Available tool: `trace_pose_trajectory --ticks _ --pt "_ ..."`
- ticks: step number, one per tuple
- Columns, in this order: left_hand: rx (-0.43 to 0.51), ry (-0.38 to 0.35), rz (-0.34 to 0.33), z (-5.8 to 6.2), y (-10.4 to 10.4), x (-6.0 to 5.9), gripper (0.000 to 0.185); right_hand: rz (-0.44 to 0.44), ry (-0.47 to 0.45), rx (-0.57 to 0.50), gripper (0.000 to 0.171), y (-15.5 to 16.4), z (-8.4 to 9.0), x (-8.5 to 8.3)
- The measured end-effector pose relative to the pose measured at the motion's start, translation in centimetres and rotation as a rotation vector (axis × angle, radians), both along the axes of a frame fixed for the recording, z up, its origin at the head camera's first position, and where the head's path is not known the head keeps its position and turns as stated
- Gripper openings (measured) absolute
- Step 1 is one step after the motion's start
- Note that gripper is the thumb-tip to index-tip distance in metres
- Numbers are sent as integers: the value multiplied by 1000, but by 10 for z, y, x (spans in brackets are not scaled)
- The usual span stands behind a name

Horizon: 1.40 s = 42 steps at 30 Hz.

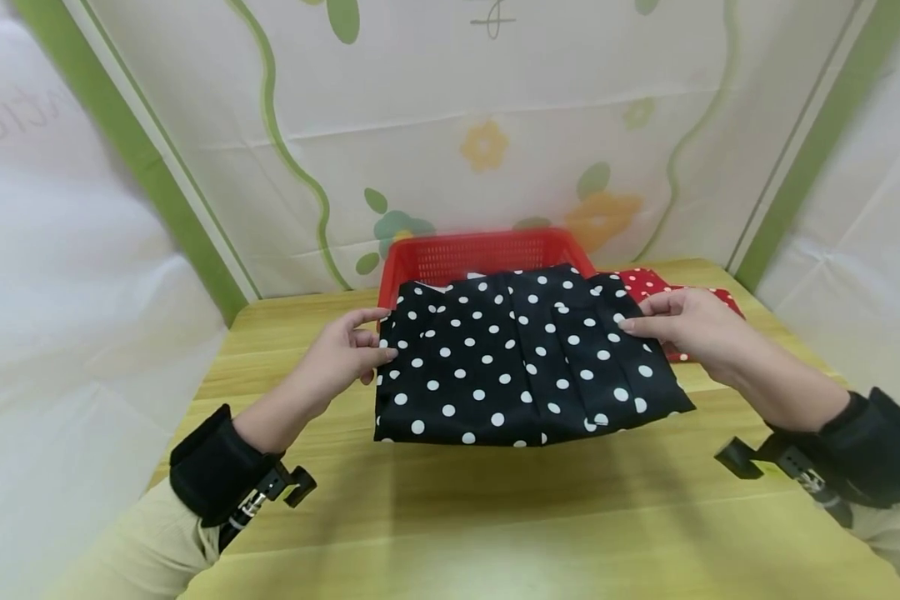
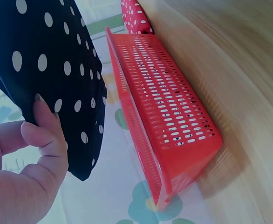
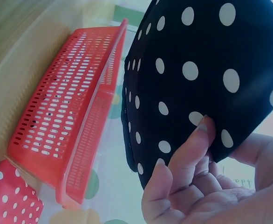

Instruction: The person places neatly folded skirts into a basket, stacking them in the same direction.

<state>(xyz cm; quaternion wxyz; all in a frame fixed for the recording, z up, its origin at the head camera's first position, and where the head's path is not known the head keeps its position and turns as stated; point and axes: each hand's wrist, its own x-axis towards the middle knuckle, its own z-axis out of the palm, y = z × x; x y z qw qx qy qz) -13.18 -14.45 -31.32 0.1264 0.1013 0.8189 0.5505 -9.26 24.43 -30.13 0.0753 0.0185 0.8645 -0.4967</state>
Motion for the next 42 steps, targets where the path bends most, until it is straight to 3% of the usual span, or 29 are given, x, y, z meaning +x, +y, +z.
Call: trace_pose_trajectory --ticks 12,18,25,42 --pt "26 26 7 10 2 -10 44 -20 44 -45 24 -1 7 -16" --pt "-39 26 23 10 8 -29 39 -45 19 -42 35 -1 11 -30" --pt "-49 21 61 11 15 -50 39 -58 26 2 42 -2 11 -51" --pt "-34 -101 186 10 31 -95 38 -112 0 10 44 -12 -7 -97"
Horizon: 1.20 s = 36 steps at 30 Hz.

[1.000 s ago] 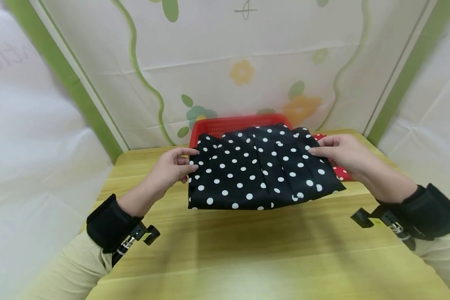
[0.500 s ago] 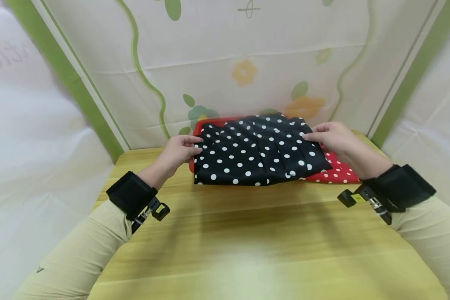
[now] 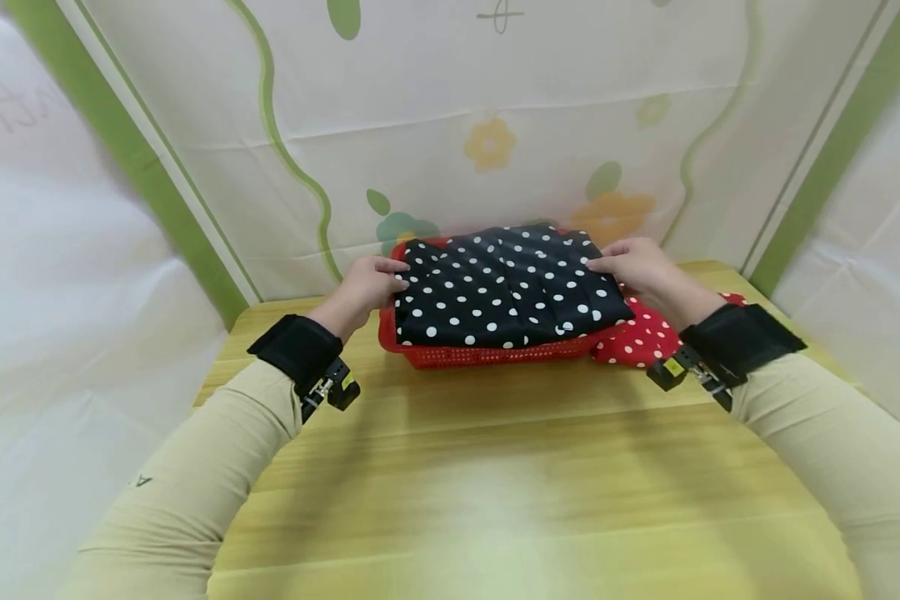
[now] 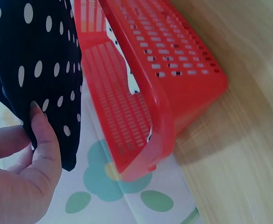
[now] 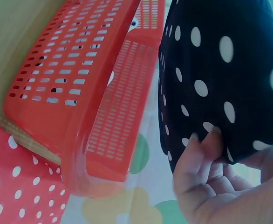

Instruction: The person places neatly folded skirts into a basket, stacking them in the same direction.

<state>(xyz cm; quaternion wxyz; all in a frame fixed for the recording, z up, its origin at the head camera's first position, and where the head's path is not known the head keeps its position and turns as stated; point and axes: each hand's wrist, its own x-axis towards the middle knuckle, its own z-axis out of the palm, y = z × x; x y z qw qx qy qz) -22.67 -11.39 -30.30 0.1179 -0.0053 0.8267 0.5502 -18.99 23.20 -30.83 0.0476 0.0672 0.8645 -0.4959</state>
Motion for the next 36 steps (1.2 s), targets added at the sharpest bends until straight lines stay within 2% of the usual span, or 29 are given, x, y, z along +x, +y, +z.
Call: trace_pose_trajectory --ticks 11,19,22,25,30,33,36 --pt "45 -27 68 -13 -3 -15 40 -65 -8 -70 40 -10 -16 -21" --pt "131 -7 109 -12 10 -27 42 -125 23 -51 40 -8 -20 -26" --pt "148 26 124 -14 14 -30 42 -153 42 -59 41 -9 -26 -31" --pt "132 117 154 -22 16 -31 41 -162 75 -55 40 -13 -32 -36" --pt "37 247 213 -47 21 -30 40 -153 95 -21 38 -24 -50 -42" --pt "-80 284 199 -60 25 -28 39 -137 80 33 39 -28 -60 -44" --pt "-179 299 150 -68 29 -28 41 -93 72 118 39 -29 -66 -47"
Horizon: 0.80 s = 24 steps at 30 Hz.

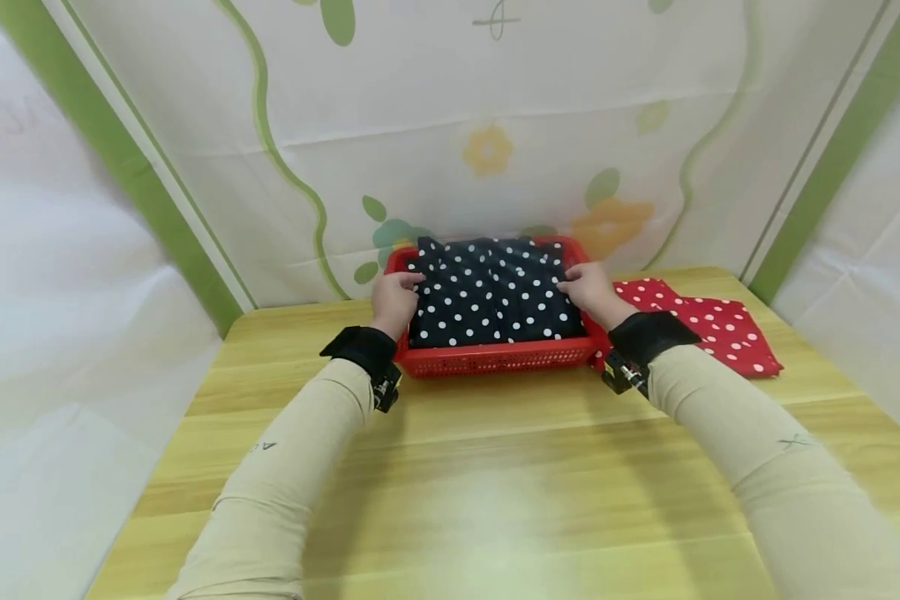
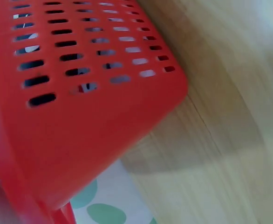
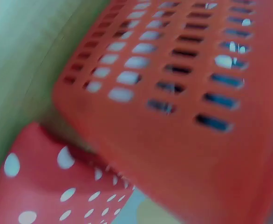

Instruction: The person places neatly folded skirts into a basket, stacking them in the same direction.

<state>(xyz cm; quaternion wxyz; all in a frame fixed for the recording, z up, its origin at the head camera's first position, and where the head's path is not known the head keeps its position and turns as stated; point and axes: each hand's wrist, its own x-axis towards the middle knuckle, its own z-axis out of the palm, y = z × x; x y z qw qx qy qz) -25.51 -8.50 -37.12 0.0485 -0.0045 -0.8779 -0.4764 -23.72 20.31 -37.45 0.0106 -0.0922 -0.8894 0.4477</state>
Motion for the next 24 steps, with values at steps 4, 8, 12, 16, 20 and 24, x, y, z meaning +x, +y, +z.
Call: trace_pose_trajectory --ticks 4,8,12,16,20,24 --pt "-59 -79 -82 -3 2 -2 41 62 -22 87 39 0 -4 -2" --pt "-26 -189 -154 -2 3 0 40 113 -24 138 40 4 -5 3" --pt "-25 -175 -206 3 -3 4 44 151 101 175 42 20 5 15" --pt "-138 -64 -318 15 -15 7 49 176 193 216 46 42 21 30" --pt "-231 -31 -375 24 -28 11 57 223 156 286 53 59 26 42" --pt "-321 -39 -361 24 -35 20 60 262 93 321 57 67 22 48"
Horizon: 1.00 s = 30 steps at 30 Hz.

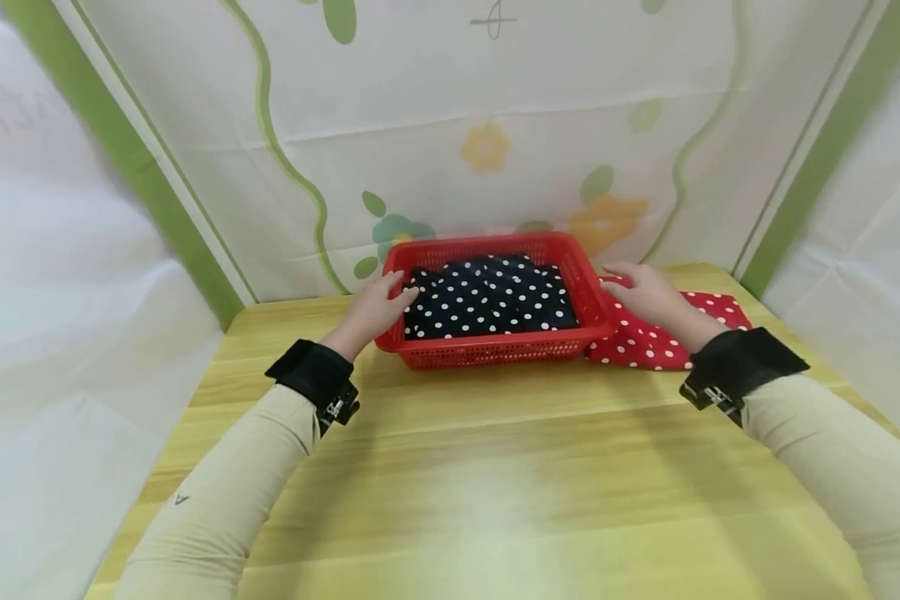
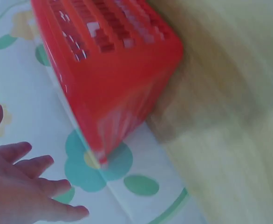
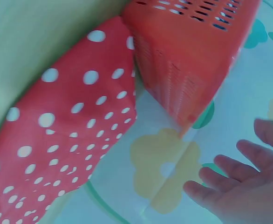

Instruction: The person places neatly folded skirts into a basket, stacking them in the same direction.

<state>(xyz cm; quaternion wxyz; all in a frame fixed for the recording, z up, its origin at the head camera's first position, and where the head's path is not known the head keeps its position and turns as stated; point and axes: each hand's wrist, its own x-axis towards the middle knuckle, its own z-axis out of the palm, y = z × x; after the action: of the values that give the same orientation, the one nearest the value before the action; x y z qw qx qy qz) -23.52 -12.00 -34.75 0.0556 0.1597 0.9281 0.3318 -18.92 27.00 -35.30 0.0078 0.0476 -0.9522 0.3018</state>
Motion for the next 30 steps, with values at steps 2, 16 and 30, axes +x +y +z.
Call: trace_pose_trajectory --ticks 2,16,30 --pt "-26 2 3 -2 -1 4 61 12 -9 11 58 2 -3 1" --pt "55 -5 -47 -12 -18 34 64 -29 -75 32 61 22 -21 15" --pt "14 7 -84 -38 -24 79 63 -19 -98 55 59 30 -40 25"
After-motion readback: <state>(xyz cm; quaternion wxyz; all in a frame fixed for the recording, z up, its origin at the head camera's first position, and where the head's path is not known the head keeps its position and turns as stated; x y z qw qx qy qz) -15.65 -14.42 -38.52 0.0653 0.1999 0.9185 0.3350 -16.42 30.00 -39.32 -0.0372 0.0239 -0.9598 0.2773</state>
